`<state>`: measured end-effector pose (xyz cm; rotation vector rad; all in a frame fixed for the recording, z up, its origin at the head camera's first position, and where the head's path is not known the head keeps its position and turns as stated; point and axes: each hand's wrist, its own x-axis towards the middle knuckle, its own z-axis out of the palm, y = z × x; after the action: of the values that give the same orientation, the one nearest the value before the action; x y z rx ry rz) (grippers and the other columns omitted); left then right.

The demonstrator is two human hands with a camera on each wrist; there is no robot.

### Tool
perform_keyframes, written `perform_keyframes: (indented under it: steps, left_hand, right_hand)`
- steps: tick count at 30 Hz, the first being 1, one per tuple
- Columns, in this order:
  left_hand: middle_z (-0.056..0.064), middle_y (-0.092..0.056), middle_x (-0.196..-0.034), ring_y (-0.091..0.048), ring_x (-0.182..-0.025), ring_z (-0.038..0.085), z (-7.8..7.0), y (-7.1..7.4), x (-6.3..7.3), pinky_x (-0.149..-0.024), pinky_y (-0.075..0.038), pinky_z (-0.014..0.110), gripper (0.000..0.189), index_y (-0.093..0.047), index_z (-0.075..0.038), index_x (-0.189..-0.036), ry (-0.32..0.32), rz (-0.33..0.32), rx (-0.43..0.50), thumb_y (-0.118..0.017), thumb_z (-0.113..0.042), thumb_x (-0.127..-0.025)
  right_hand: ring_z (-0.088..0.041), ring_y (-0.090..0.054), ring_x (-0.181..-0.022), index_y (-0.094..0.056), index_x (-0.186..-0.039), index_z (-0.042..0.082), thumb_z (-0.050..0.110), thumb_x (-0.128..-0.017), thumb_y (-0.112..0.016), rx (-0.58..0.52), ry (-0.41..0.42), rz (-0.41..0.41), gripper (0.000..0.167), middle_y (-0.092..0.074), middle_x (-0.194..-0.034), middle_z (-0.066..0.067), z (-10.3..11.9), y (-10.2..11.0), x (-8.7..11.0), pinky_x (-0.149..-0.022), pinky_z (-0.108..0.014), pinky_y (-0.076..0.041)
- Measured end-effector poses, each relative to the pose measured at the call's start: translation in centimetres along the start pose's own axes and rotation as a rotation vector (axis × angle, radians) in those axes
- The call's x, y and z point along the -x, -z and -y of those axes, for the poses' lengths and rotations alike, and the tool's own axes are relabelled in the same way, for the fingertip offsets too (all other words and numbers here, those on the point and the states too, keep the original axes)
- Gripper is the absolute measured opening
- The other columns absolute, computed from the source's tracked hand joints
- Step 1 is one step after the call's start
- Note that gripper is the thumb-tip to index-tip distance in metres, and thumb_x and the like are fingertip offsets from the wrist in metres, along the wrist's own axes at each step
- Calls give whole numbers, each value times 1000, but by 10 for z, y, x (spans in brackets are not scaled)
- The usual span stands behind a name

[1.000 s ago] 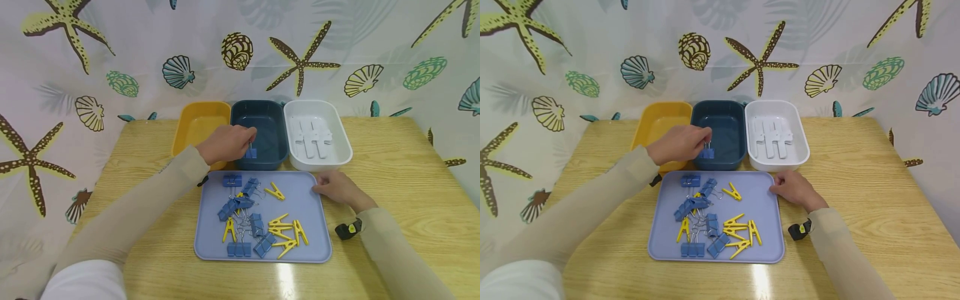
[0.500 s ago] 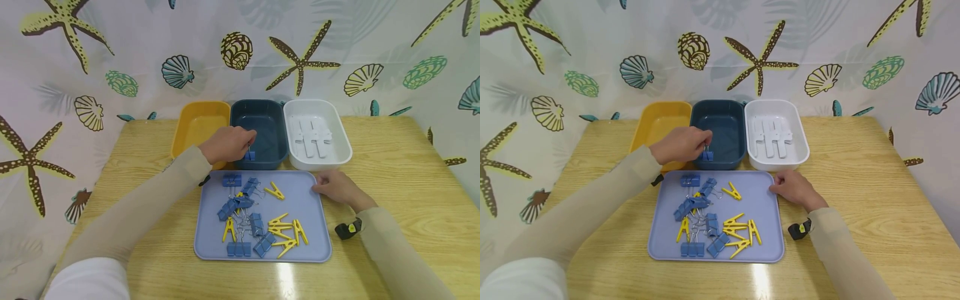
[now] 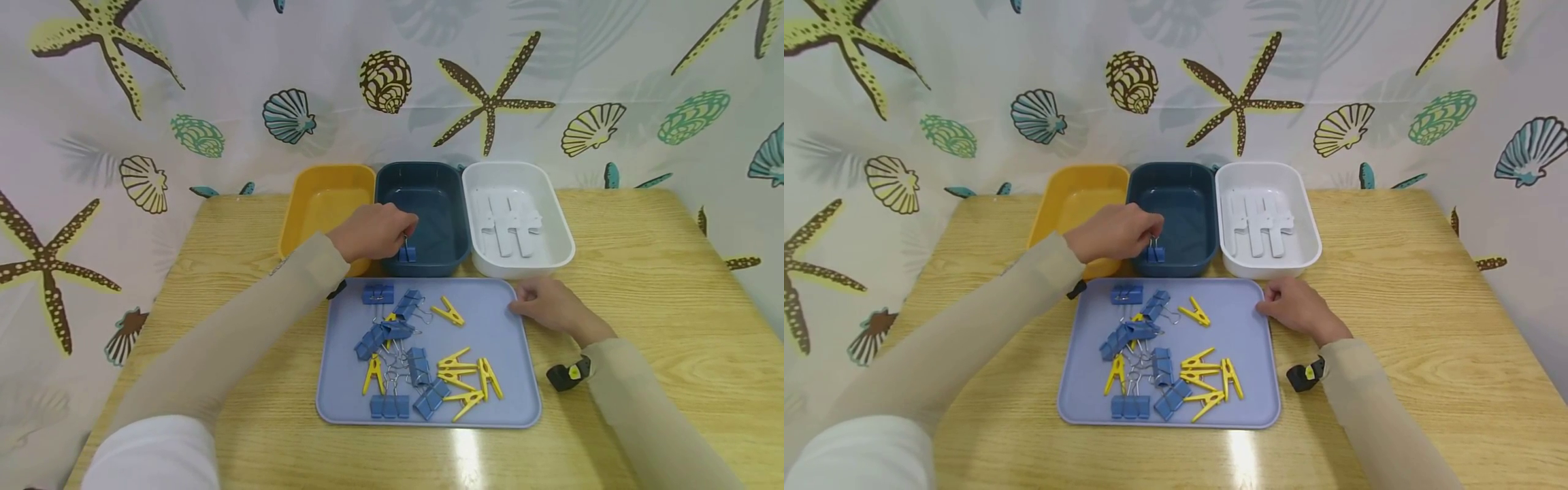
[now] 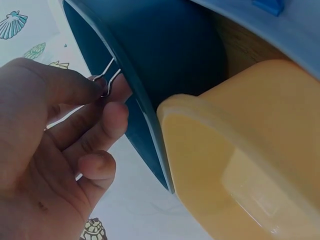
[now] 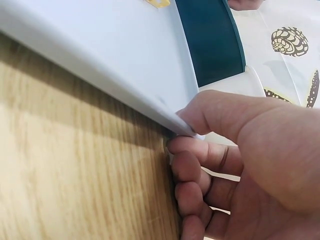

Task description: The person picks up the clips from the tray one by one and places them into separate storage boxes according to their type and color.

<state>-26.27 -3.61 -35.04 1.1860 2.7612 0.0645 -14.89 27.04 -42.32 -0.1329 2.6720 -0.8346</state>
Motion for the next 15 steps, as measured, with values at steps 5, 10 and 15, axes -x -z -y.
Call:
perform_keyframes:
  steps: [5, 10, 15]
  left_hand:
    - [1, -64, -83, -58, -70, 17, 2, 0, -3, -68, -52, 28, 17, -64, -12, -98, -5, 5, 13, -47, -10, -95]
    - [1, -65, -86, -58, -73, 17, 1, -1, -6, -71, -52, 28, 19, -65, -13, -99, -6, 29, 23, -46, -10, -95]
    - [1, -65, -89, -59, -76, 17, 0, -2, -9, -74, -52, 28, 19, -65, -13, -100, -4, 44, 13, -48, -11, -95]
  right_hand:
    - [-15, -47, -65, -52, -69, 11, 22, -87, -65, 0, -11, 2, 25, -50, -66, 0, 0, 0, 0, -58, -28, -37]
    - [-16, -47, -65, -52, -69, 10, 22, -87, -66, -3, -12, -3, 25, -50, -66, 0, 2, 1, 1, -59, -28, -37]
    - [-16, -47, -65, -52, -69, 10, 21, -87, -65, -5, -5, -5, 25, -50, -66, 0, 2, 0, 2, -59, -28, -37]
